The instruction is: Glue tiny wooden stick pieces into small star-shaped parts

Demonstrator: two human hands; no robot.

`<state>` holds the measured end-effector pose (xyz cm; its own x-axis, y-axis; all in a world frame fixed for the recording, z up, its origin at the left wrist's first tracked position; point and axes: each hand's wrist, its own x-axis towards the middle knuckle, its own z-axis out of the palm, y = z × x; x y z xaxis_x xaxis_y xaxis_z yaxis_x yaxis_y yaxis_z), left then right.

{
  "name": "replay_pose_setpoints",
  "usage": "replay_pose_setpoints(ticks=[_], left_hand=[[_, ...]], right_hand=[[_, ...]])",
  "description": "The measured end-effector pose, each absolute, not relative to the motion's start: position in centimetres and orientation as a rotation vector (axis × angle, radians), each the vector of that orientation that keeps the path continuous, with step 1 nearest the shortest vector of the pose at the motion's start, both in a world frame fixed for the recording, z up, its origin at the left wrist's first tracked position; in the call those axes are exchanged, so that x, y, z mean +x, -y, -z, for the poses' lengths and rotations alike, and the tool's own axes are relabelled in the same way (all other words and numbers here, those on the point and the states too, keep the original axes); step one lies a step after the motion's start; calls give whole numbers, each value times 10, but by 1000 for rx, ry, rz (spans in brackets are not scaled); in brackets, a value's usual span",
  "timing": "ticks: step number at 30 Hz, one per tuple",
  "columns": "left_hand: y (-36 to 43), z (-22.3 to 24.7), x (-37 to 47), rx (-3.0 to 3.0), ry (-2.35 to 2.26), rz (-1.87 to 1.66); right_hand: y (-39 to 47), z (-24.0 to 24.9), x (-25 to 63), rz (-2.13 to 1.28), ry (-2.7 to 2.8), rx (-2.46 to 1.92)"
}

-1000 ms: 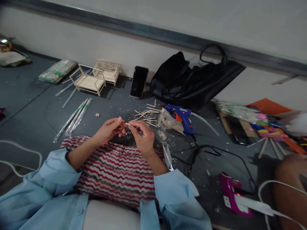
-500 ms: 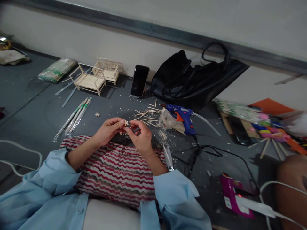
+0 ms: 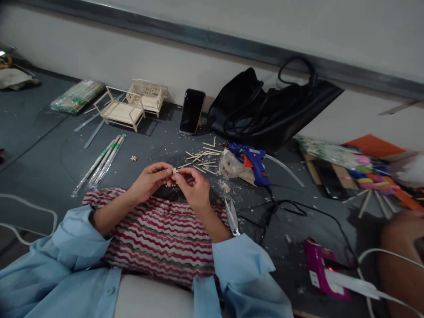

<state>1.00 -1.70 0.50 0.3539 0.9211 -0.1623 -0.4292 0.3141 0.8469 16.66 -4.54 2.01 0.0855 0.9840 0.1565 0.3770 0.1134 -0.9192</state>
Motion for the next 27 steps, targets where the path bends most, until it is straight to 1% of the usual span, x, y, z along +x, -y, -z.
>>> replay_pose_setpoints(ticks=[4, 8, 14, 20, 27], left_hand=[[17, -4, 10, 778, -724, -1019], [18, -3, 11, 776, -715, -1007], [16, -4, 7, 851, -719, -965], [16, -4, 6, 921, -754, -978], [15, -1, 6, 1005, -740, -987]], right_hand=[[43, -16, 166, -975, 1364, -1407], [42, -14, 166, -1006, 1319, -1405], [43, -15, 168, -965, 1359, -1413], [44, -20, 169, -809, 1513, -1417], [46, -22, 167, -719, 1584, -1403]])
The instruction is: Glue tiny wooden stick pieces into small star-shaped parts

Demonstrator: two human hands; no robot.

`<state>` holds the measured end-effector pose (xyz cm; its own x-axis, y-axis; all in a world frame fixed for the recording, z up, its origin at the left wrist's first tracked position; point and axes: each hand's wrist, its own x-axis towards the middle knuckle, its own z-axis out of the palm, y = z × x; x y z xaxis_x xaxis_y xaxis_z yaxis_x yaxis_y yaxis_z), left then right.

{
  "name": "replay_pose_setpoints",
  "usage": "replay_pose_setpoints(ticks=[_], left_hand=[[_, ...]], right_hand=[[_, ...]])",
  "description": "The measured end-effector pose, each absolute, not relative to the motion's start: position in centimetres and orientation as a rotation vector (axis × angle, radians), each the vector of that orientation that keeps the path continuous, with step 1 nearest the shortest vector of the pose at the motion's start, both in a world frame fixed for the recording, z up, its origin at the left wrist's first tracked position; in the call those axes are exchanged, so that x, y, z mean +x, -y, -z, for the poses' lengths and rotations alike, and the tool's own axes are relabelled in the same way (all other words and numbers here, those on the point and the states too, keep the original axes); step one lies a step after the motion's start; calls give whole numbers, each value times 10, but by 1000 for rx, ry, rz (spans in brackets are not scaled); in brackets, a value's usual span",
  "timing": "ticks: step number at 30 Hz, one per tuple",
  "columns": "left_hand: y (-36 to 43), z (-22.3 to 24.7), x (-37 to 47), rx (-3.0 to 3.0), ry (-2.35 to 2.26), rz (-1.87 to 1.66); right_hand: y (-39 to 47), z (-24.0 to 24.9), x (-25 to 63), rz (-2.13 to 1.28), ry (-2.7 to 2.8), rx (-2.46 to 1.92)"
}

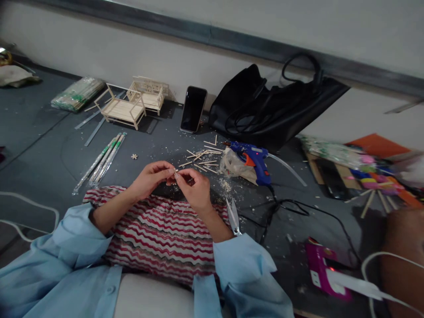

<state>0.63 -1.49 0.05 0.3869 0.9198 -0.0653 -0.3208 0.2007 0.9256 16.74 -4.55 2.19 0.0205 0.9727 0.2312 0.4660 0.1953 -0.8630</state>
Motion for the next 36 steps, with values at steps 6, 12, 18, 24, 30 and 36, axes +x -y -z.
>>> replay_pose_setpoints(ticks=[6, 12, 18, 24, 30, 36], left_hand=[[13, -2, 6, 1040, -771, -980], [13, -6, 5, 1068, -825, -960], [12, -4, 3, 1101, -831, -960], [12, -6, 3, 1094, -825, -969], [13, -5, 5, 939, -786, -979], [11, -6, 5, 800, -789, -989]], right_hand=[[45, -19, 169, -607, 1699, -1385], [45, -19, 171, -558, 1796, -1372], [45, -19, 170, -577, 1789, -1405], [43, -18, 171, -678, 1714, -1404], [41, -22, 173, -729, 1656, -1412], [41, -21, 173, -778, 1577, -1416]])
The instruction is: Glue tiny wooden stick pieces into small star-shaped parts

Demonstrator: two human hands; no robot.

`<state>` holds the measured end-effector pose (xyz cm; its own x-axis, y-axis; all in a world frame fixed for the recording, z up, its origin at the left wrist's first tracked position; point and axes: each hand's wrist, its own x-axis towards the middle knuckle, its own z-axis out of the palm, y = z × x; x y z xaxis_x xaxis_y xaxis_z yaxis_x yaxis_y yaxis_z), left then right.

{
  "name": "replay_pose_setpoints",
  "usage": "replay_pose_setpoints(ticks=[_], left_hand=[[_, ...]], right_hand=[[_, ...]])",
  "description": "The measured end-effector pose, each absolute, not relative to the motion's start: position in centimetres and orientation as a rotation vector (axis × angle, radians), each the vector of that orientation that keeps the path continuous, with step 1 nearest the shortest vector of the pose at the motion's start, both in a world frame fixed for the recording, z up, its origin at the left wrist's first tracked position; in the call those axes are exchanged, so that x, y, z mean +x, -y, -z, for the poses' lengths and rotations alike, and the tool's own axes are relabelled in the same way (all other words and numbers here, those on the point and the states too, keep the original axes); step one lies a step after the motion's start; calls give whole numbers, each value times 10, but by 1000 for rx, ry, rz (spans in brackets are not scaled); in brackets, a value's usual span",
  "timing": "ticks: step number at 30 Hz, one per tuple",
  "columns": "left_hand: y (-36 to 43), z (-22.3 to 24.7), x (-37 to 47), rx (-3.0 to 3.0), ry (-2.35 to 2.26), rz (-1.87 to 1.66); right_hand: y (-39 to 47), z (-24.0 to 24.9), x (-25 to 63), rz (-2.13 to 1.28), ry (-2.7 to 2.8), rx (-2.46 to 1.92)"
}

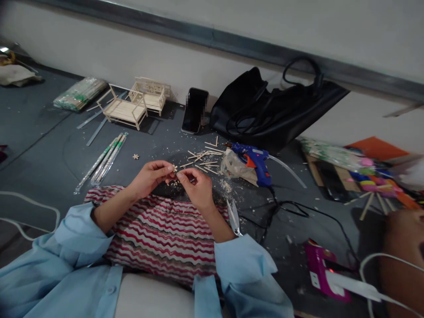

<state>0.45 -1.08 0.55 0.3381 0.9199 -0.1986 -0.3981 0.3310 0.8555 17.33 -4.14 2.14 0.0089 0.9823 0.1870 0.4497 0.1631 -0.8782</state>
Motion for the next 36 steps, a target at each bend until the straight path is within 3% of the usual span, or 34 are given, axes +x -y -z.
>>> replay_pose_setpoints(ticks=[15, 22, 36], left_hand=[[12, -2, 5, 777, -706, -900], [9, -5, 5, 712, -793, -1057], [16, -3, 9, 981, -829, -983]], right_hand=[[39, -14, 173, -960, 1428, -1428], [40, -16, 171, -1070, 1314, -1410], [39, -11, 170, -953, 1407, -1429]])
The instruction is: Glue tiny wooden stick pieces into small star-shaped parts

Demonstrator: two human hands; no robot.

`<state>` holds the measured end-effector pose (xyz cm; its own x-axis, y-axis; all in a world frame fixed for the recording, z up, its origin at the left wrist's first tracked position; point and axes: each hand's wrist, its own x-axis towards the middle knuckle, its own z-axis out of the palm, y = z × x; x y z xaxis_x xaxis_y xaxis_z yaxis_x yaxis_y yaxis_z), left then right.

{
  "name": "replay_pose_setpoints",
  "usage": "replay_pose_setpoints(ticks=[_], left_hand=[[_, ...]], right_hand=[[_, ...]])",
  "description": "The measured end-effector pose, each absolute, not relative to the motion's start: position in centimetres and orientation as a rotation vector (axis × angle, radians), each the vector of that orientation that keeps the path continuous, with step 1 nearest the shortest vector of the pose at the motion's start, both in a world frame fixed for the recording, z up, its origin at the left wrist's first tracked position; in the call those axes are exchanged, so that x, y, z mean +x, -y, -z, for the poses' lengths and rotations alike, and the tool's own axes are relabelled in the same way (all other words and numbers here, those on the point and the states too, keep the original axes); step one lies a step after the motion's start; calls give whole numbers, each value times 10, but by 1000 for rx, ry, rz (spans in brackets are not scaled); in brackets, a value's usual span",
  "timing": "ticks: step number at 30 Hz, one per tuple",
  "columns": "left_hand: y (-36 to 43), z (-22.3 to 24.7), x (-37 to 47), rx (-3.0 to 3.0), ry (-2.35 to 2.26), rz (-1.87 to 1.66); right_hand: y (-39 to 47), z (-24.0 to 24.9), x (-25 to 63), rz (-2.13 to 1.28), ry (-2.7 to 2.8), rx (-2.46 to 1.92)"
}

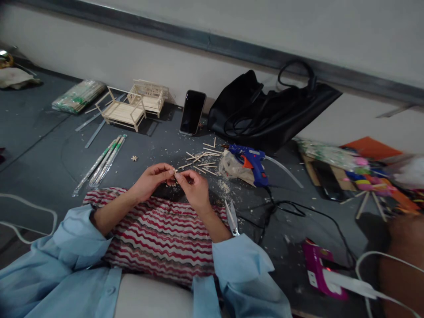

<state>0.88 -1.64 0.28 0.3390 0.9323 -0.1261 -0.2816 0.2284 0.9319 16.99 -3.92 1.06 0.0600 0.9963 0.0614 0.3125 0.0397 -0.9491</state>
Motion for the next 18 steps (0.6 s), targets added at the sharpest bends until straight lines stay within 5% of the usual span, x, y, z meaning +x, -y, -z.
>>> replay_pose_setpoints(ticks=[18], left_hand=[[17, -4, 8, 1126, -832, -864]], right_hand=[[40, -17, 174, -741, 1483, -1433]])
